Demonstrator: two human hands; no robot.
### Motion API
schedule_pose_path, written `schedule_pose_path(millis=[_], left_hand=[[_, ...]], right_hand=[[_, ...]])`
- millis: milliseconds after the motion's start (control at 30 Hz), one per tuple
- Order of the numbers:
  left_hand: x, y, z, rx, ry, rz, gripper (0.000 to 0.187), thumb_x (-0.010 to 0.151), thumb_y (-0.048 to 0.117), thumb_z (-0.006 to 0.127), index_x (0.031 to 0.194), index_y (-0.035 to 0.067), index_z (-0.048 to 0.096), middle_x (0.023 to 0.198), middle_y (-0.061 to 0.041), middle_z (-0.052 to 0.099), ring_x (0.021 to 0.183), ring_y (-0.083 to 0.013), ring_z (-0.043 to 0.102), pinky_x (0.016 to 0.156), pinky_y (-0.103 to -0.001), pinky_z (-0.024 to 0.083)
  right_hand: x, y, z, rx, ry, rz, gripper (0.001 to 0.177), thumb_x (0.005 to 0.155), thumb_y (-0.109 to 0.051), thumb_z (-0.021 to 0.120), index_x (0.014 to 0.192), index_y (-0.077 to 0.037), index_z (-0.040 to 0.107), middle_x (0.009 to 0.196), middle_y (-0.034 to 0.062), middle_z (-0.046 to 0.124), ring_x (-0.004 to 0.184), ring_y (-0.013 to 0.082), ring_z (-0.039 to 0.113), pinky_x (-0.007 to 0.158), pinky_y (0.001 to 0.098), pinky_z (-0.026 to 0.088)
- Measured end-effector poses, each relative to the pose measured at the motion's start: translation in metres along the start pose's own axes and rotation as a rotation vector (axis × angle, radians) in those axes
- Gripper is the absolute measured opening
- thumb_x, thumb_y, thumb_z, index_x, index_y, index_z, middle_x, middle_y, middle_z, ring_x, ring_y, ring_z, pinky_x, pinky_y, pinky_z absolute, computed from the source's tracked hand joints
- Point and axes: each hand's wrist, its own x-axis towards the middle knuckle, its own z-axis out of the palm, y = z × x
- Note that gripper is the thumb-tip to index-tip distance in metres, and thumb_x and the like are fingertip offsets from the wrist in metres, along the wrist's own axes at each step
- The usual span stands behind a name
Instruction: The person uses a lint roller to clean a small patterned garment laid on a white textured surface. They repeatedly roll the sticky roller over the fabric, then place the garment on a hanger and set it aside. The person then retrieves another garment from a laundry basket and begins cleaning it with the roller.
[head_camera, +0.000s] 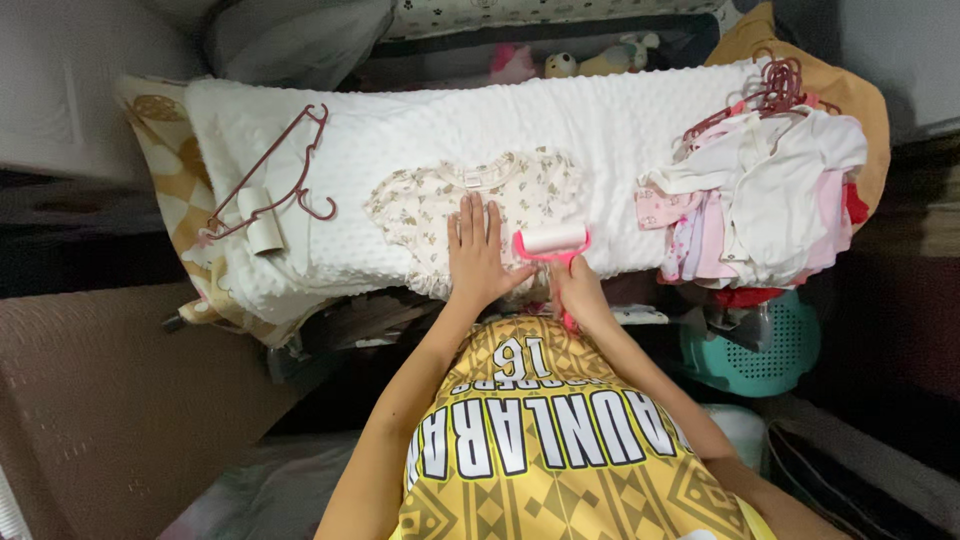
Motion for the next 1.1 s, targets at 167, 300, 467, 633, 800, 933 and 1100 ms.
schedule_pose_path(millis=[167,300,467,633,800,933,1100], left_hand=[[-0.002,-0.003,0.008,0.112,-0.005,0.016,0.127,0.077,0.082,0.061,0.159,-0.007,0.025,0.165,-0.035,0.017,0.158,-0.0446,0.011,0.125,-0.061,0.008],[-0.001,-0.004,0.009,0.069,-0.05,0.0,0.132,0.074,0.085,0.06,0.158,-0.009,0.024,0.165,-0.036,0.015,0.157,-0.0452,0.008,0.123,-0.063,0.007],[0.001,-0.004,0.007,0.066,-0.057,0.008,0.133,0.074,0.087,0.059,0.159,-0.009,0.023,0.165,-0.034,0.014,0.157,-0.0449,0.006,0.123,-0.064,0.006],[0.001,-0.004,0.006,0.047,-0.037,0.013,0.134,0.074,0.088,0.058,0.159,-0.009,0.022,0.166,-0.034,0.013,0.157,-0.0443,0.005,0.123,-0.064,0.005],[0.001,-0.003,0.005,0.098,-0.078,-0.004,0.132,0.075,0.087,0.057,0.159,-0.008,0.022,0.166,-0.034,0.012,0.157,-0.0435,0.005,0.123,-0.062,0.003],[0.0,-0.003,0.003,0.085,-0.063,0.002,0.133,0.075,0.087,0.058,0.16,-0.008,0.021,0.167,-0.034,0.013,0.158,-0.0431,0.004,0.125,-0.062,0.003],[0.004,0.0,-0.001,0.106,-0.087,0.005,0.134,0.072,0.087,0.058,0.159,-0.008,0.022,0.166,-0.035,0.013,0.157,-0.0442,0.004,0.124,-0.062,0.004]], right_hand=[[0.051,-0.008,0.01,-0.139,0.131,-0.078,0.03,0.106,-0.027,0.052,0.101,0.002,0.047,0.058,0.0108,0.062,0.041,0.0224,0.061,0.041,0.0361,0.048],[0.103,-0.038,0.009,-0.005,0.098,-0.1,0.027,0.104,-0.029,0.053,0.108,-0.003,0.048,0.06,0.0085,0.055,0.04,0.0213,0.054,0.037,0.0391,0.045],[0.145,-0.083,-0.002,0.254,-0.005,-0.062,0.029,0.107,-0.031,0.052,0.104,-0.003,0.045,0.065,0.0048,0.051,0.039,0.0175,0.048,0.035,0.037,0.041],[0.104,-0.066,-0.022,0.11,0.015,-0.095,0.023,0.106,-0.032,0.047,0.108,-0.009,0.052,0.065,0.0027,0.054,0.044,0.0152,0.051,0.041,0.036,0.044],[0.016,0.026,-0.012,-0.541,0.199,-0.34,0.034,0.107,-0.033,0.056,0.107,0.001,0.054,0.084,0.0277,0.067,0.08,0.0485,0.066,0.068,0.055,0.05],[0.008,0.061,-0.006,-0.445,0.222,-0.183,0.041,0.103,-0.039,0.056,0.101,0.002,0.055,0.086,0.0295,0.067,0.085,0.0506,0.067,0.073,0.0551,0.052],[0.073,0.017,0.009,-0.365,0.252,-0.151,0.039,0.105,-0.037,0.055,0.103,0.002,0.053,0.078,0.0238,0.064,0.07,0.041,0.063,0.06,0.0503,0.049]])
